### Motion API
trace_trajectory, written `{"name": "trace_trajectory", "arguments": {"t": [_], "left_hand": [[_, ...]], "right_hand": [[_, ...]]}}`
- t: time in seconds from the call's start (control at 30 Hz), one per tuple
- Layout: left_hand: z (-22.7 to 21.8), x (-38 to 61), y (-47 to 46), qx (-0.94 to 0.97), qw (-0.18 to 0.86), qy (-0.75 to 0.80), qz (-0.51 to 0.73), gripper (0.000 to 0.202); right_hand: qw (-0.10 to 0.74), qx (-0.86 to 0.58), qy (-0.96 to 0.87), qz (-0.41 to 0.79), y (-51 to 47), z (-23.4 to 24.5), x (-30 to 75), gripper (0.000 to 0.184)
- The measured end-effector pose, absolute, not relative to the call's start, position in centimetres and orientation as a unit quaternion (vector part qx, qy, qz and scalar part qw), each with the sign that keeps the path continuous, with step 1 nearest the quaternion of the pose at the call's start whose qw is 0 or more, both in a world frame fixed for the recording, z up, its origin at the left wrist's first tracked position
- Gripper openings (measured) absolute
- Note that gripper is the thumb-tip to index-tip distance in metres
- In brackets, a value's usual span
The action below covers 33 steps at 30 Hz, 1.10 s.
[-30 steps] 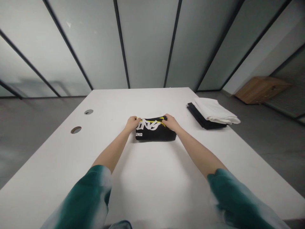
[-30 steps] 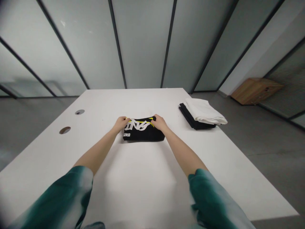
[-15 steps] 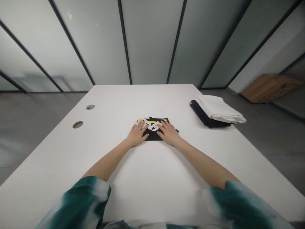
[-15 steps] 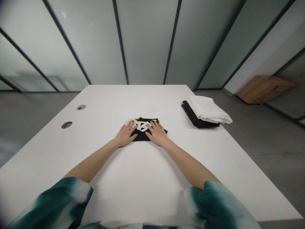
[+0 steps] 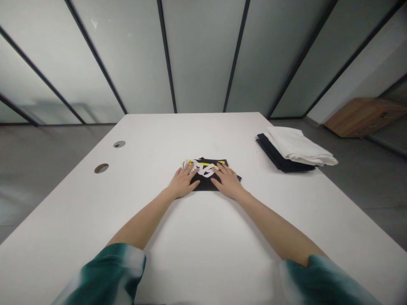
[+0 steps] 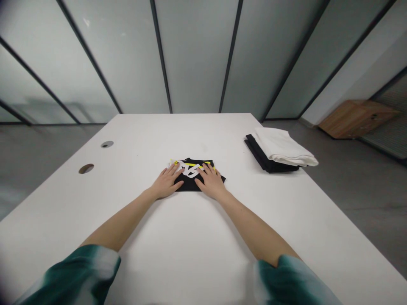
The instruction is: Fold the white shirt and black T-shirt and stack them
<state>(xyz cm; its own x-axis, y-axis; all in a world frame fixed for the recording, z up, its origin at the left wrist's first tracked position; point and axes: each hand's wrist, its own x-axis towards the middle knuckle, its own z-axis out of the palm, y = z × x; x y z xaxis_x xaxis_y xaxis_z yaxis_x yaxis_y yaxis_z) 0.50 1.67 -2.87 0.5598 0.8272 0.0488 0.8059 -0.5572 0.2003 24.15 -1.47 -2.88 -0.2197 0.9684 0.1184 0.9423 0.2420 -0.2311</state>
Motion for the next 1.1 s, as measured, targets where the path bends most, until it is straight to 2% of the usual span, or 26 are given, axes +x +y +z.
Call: {"name": "trace_trajectory", "arguments": {"t": [0.43, 0.6, 0.73, 0.87, 0.93, 1.03, 1.1], "left_hand": [[-3.1, 0.4, 1.8, 0.88, 0.077, 0.463, 0.077, 0.06], [-3.2, 0.4, 1.8, 0.881, 0.074, 0.459, 0.089, 0.058], [-3.2, 0.0, 1.9, 0.881, 0.091, 0.443, 0.14, 0.053], [-2.9, -0.9, 2.4, 0.834, 0.097, 0.465, 0.279, 0.038], [-2.7, -1.5, 3.0, 0.792, 0.08, 0.504, 0.336, 0.029], [-2.7, -2.3, 3.8, 0.745, 0.075, 0.553, 0.366, 0.021], [-2.8, -2.6, 4.2, 0.733, 0.088, 0.566, 0.367, 0.018]], "right_hand": [[0.12, -0.617, -0.775, 0.064, -1.4, -2.9, 24.2, 0.053], [0.161, -0.607, -0.775, 0.069, -1.3, -3.4, 24.4, 0.05], [0.244, -0.592, -0.762, 0.091, -1.0, -4.1, 25.1, 0.047], [0.394, -0.592, -0.697, 0.091, -0.5, -4.0, 26.4, 0.034], [0.426, -0.613, -0.66, 0.082, -0.3, -3.6, 27.3, 0.03], [0.406, -0.664, -0.625, 0.053, 0.0, -3.3, 28.4, 0.028], [0.354, -0.704, -0.615, 0.034, 0.2, -3.3, 28.8, 0.031]]}}
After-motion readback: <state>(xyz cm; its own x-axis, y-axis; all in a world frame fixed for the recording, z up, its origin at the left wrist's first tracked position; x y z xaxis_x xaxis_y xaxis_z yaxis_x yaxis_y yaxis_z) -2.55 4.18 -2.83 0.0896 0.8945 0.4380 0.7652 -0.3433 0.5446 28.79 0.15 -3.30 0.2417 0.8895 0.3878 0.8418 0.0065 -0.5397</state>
